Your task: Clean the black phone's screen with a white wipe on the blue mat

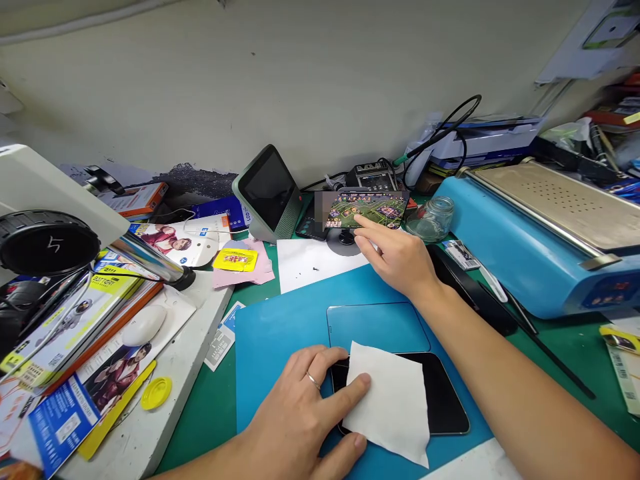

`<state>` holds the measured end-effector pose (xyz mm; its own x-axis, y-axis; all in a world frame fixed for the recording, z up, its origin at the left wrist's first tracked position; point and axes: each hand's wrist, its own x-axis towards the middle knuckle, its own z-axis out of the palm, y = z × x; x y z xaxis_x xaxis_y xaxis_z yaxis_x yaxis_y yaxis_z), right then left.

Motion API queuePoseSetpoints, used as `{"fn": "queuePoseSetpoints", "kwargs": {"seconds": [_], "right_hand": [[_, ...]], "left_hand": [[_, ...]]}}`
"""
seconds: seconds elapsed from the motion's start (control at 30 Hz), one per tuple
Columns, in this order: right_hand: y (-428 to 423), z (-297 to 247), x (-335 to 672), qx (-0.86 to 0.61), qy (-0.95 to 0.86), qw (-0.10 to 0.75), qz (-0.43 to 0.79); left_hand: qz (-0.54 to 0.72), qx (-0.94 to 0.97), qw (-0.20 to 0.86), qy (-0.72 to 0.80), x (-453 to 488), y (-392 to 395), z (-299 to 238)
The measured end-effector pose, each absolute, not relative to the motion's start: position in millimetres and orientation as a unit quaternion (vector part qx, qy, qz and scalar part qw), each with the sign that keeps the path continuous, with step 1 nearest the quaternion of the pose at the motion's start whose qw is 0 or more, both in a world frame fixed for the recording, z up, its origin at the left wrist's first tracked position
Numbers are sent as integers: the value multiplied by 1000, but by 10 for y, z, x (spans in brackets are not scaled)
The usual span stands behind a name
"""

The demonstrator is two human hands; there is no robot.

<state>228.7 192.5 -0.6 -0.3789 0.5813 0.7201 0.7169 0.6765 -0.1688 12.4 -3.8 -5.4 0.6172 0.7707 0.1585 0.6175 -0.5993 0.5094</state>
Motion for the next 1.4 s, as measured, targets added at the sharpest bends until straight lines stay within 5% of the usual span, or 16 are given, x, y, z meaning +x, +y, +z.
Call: {"fn": "queuePoseSetpoints", "kwargs": {"seconds": [0.87, 1.4], "right_hand": [[1866, 47, 2229, -394, -831, 387, -63], [1866, 77, 2289, -429, -774, 454, -105]], "left_hand": [[191, 880, 203, 384, 124, -14, -62], [198, 883, 185, 383, 128, -11, -50]]}}
